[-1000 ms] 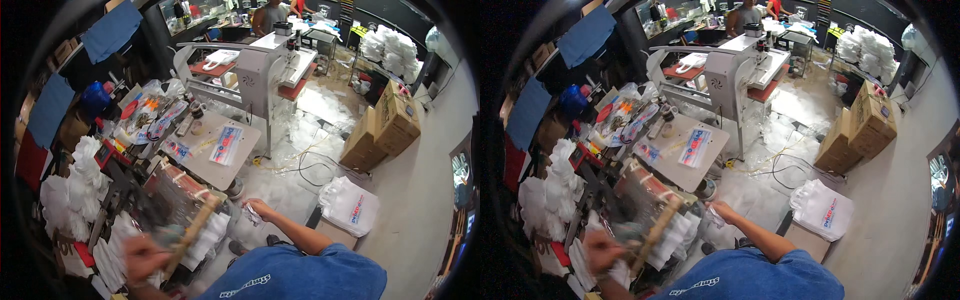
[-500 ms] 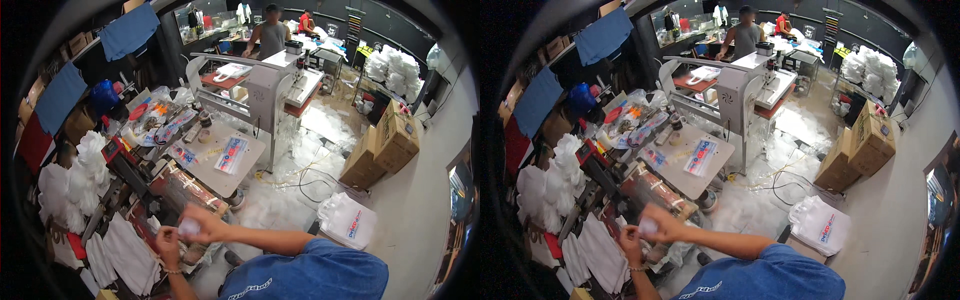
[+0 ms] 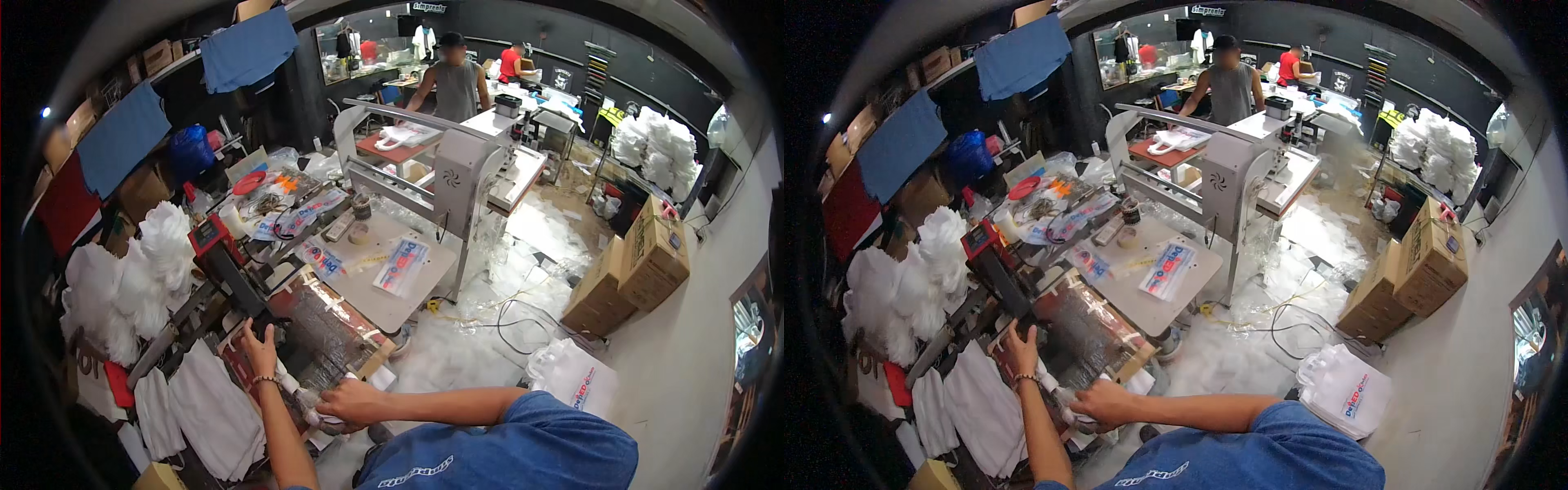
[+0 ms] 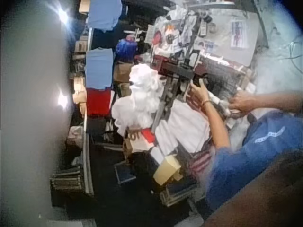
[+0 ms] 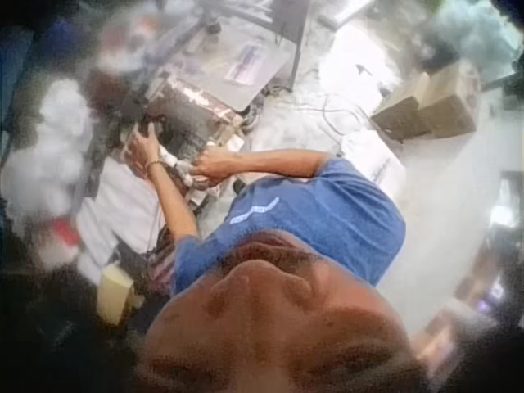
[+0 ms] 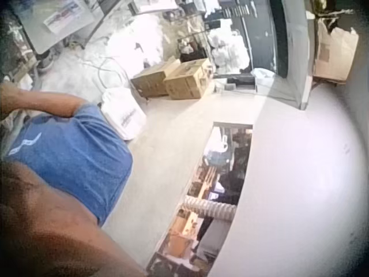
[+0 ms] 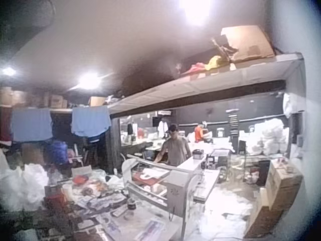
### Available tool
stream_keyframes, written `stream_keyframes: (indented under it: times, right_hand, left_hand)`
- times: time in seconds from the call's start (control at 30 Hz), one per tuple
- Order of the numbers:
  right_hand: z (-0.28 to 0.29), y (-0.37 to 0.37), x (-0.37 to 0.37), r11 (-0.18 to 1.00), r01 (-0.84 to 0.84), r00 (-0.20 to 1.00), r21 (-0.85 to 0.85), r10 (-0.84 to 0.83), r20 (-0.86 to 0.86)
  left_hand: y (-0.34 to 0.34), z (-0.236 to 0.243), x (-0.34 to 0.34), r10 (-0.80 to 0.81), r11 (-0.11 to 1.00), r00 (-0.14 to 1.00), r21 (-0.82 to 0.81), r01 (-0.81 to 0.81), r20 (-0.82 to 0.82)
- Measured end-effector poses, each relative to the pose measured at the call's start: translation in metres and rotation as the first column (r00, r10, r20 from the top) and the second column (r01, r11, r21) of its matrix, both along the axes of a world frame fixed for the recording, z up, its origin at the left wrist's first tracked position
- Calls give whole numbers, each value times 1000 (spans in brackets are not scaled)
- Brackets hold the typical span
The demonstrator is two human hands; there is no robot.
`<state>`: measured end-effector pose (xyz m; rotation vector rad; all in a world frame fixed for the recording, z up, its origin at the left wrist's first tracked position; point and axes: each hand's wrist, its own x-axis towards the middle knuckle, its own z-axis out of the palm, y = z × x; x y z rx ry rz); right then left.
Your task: The person places a white bag onto a blue platen, aligns a stencil on it, applies ink using a squeegee, and removes the printed bag to a stack.
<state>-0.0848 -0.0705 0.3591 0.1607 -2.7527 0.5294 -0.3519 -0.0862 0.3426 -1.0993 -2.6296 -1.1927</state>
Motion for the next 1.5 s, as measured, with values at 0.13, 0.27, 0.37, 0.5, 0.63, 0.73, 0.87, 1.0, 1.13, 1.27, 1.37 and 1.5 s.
stream_keyframes:
  times: [0.13, 0.27, 0.37, 0.5, 0.63, 0.73, 0.87, 1.0, 1.13, 1.27, 1.37, 1.5]
  right_hand:
    - [-1, 4, 1, 1000, -20, 997, -22, 19, -73]
    - [2, 2, 0, 998, -58, 994, 1, 58, -90]
    - [1, 1, -1, 999, -39, 993, -32, 35, -116]
    - [6, 2, 1, 999, -24, 995, -32, 20, -96]
    - [8, 0, 1, 999, -8, 997, -37, 5, -79]
    - [9, -1, 3, 999, 3, 997, -43, -7, -82]
    - [10, -1, 3, 999, -7, 995, -33, 4, -95]
    - [5, 3, 3, 1000, -2, 988, -10, 0, -154]
    - [5, 1, 2, 1000, 2, 989, -7, -3, -150]
    - [3, -1, 0, 1000, 6, 999, -2, -6, -50]
    - [4, -3, -1, 1000, 14, 998, -8, -14, -54]
    - [2, 3, -5, 1000, -11, 997, -15, 10, -71]
  left_hand:
    - [2, 4, 4, 91, 995, 979, -65, -81, 182]
    - [-10, -20, -11, 48, 998, 962, -52, -35, 269]
    - [-12, -26, -13, -79, 990, 927, 139, 29, 368]
    - [-9, -14, 2, -61, 979, 883, 200, -38, 465]
    - [-10, -13, 3, -97, 961, 891, 275, -33, 444]
    - [-12, -7, 7, -37, 980, 896, 192, -54, 443]
    - [-12, -19, 0, -13, 974, 894, 206, -89, 447]
    - [-8, -16, 3, -37, 974, 895, 216, -67, 445]
    - [-9, -23, -5, -57, 975, 903, 219, -42, 425]
    - [-12, -29, -10, -7, 981, 924, 183, -69, 383]
    - [-13, -26, -12, -30, 979, 908, 198, -58, 418]
    - [-9, -10, -5, -20, 980, 916, 191, -62, 401]
